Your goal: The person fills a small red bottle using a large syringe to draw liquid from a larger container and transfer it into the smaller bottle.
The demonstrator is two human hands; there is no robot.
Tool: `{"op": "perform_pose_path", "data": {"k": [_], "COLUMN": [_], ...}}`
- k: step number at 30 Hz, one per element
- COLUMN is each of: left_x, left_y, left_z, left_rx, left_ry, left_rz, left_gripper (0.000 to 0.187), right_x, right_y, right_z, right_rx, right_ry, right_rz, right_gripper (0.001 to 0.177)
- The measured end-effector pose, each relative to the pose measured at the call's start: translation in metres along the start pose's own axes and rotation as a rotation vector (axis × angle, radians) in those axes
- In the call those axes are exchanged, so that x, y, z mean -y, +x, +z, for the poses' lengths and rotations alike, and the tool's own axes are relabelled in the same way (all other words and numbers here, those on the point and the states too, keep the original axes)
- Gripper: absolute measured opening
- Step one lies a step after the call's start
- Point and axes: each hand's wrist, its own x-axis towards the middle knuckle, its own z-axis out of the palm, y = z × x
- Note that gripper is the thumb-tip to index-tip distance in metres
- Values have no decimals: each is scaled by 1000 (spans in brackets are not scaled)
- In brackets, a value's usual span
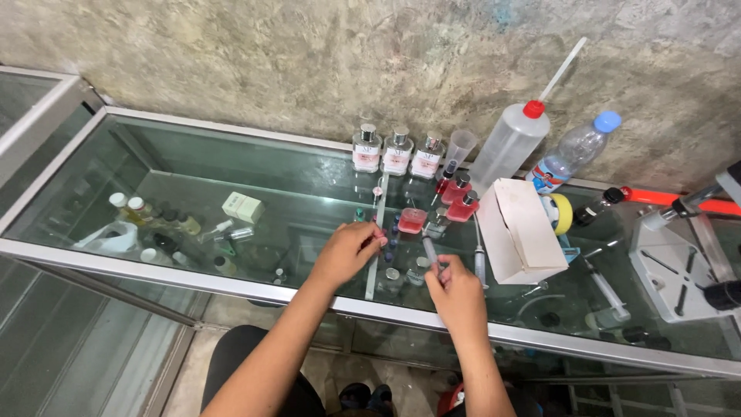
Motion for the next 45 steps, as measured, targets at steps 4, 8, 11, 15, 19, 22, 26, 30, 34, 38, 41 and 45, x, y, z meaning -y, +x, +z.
{"op": "perform_pose_path", "data": {"k": [4,8,11,15,19,22,26,30,34,38,41,45], "left_x": [16,7,1,0,3,7,6,4,-10,-8,-6,-9], "left_y": [3,0,0,-2,-2,-2,-4,3,-7,-7,-9,-7], "left_z": [8,4,1,3,4,7,10,9,9,15,19,17], "left_rx": [11,18,3,3,10,5,-2,-24,-64,-94,-116,-140], "left_ry": [30,-13,16,38,106,110,135,206,203,236,284,319], "left_rz": [94,58,72,33,50,67,59,109,64,72,97,117], "left_gripper": [25,25,26,23,21,19,21,22,20,19,17,17], "right_x": [-3,7,5,3,2,5,3,7,29,28,23,21], "right_y": [3,0,2,2,3,3,0,3,-9,-10,-13,-11], "right_z": [-2,-7,-6,-5,-3,-7,-6,-9,-23,-23,-19,-16], "right_rx": [84,121,131,131,129,176,156,138,106,100,88,70], "right_ry": [-46,-101,-116,-168,-186,-190,-178,-170,-140,-130,-127,-157], "right_rz": [-37,-49,-64,-79,-79,-43,-85,-111,-92,-106,-112,-112], "right_gripper": [30,34,37,38,38,40,40,37,40,39,39,39]}}
